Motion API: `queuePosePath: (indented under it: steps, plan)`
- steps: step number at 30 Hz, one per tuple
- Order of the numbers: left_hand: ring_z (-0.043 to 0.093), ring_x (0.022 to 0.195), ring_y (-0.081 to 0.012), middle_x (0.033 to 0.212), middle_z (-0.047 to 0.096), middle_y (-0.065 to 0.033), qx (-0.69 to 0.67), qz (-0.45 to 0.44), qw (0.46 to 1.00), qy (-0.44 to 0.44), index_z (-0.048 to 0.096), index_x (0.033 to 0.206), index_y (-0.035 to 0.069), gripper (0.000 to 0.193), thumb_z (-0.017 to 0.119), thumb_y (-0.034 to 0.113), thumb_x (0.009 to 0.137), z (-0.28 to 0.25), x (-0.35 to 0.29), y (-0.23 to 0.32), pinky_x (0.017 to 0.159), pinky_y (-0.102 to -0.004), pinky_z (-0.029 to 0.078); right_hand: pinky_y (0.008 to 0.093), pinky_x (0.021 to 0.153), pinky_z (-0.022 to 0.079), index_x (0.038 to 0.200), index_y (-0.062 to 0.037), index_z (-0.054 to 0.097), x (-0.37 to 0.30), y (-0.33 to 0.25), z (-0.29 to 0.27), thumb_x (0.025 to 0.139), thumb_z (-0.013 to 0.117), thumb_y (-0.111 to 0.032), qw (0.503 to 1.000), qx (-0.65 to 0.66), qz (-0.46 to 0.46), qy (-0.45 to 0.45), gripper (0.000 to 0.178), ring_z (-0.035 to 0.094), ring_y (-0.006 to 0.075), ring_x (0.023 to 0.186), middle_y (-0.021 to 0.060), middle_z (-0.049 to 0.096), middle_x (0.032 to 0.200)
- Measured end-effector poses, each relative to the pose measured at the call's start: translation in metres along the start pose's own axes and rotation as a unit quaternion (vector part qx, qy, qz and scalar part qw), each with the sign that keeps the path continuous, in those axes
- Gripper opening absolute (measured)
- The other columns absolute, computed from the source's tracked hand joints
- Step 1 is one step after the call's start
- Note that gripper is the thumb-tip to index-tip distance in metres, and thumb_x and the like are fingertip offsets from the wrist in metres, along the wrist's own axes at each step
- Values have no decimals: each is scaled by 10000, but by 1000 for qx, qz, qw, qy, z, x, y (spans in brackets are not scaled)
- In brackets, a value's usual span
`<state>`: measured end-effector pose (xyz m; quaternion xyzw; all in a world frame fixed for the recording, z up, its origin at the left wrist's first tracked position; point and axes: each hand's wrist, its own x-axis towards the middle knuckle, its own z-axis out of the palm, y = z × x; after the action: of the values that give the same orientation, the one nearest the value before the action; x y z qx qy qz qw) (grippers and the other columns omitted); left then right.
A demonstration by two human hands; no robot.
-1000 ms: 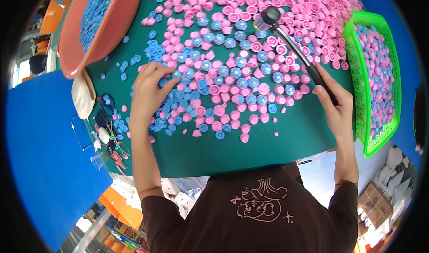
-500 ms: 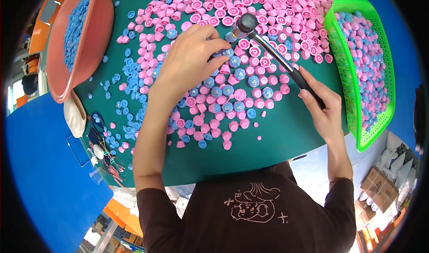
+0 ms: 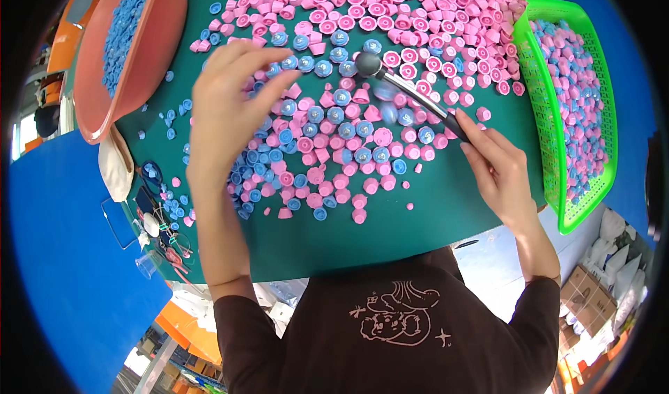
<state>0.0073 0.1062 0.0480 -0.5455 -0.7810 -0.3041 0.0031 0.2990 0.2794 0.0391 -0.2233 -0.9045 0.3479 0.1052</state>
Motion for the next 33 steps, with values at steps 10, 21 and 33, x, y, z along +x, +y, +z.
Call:
queuePosePath:
  steps: [10, 21, 33]
  plan:
    - [585, 849, -240, 847, 653, -55, 32, -113, 988, -100, 704, 860, 50, 134, 757, 62, 737, -51, -96, -28, 735, -348, 466, 196, 727, 436, 1324, -25, 575, -2, -1, 0, 922, 641, -98, 979, 140, 143, 32, 414, 557, 64, 802, 49, 683, 1027]
    - [586, 829, -253, 857, 640, -80, 30, -186, 975, -121, 703, 915, 45, 178, 746, 49, 742, -45, -113, -38, 725, -368, 467, 161, 525, 294, 1376, -91, 542, -1, 4, 15, 944, 633, -207, 994, 99, 44, 29, 456, 405, 5, 601, -35, 611, 811]
    - [606, 839, -287, 886, 644, -90, 100, -199, 970, -99, 685, 939, 28, 237, 770, 81, 725, -38, -123, -34, 756, -384, 477, 162, 539, 309, 1367, -73, 548, -4, 14, 20, 944, 632, -159, 995, 92, 3, 36, 440, 417, 14, 615, -23, 603, 813]
